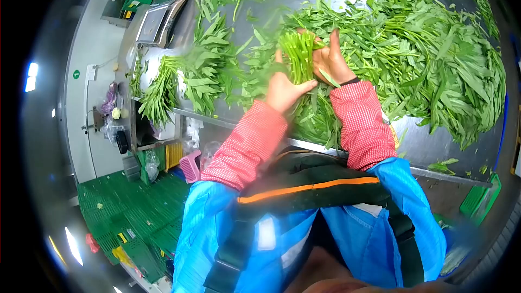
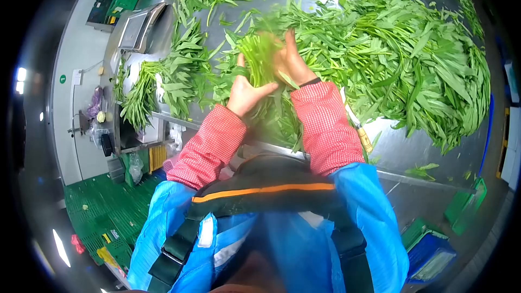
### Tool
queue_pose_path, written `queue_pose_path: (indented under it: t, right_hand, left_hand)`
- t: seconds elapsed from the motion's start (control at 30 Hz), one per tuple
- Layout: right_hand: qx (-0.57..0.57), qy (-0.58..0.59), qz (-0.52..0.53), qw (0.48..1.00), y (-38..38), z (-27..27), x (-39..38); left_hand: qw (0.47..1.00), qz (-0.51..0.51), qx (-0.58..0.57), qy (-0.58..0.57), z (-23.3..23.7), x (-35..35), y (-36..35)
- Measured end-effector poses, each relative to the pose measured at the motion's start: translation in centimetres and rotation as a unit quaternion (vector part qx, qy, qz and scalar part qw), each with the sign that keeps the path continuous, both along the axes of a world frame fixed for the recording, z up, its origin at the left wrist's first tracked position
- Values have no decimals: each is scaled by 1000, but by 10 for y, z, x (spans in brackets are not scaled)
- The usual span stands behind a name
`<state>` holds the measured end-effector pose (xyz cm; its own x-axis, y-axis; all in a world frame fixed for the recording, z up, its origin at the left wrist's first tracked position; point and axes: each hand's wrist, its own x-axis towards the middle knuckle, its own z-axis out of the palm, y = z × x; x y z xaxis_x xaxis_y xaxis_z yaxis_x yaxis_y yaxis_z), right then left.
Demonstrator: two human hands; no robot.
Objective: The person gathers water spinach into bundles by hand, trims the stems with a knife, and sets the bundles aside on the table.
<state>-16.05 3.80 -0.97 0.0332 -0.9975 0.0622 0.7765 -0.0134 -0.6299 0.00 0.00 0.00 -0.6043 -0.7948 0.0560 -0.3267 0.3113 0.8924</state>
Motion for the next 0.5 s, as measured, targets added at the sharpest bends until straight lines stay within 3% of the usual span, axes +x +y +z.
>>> queue_pose_path:
  t: [0.1,0.17,0.2,0.23,0.3,0.37,0.43,0.5]
  right_hand:
    - [-27,183,-44,982,11,9,3]
    - [-55,295,-73,951,11,30,11]
    - [-39,291,-66,954,9,48,22]
    - [-55,394,-141,907,6,56,30]
    - [67,441,-148,882,-1,80,37]
    - [57,301,-164,938,-18,62,37]
    - [17,346,-216,913,-15,86,24]
    - [-17,390,-295,872,1,137,1]
  left_hand:
    - [995,-43,86,7,-13,-1,-8]
    - [991,-42,69,-110,6,4,-8]
    - [983,-36,-123,-130,13,7,-6]
    - [976,-26,-162,-141,8,6,-4]
    - [936,9,-304,-175,25,4,9]
    - [900,-52,-180,-392,43,9,15]
    - [941,-22,-294,-164,54,25,14]
    - [929,-75,-291,-218,60,51,-1]
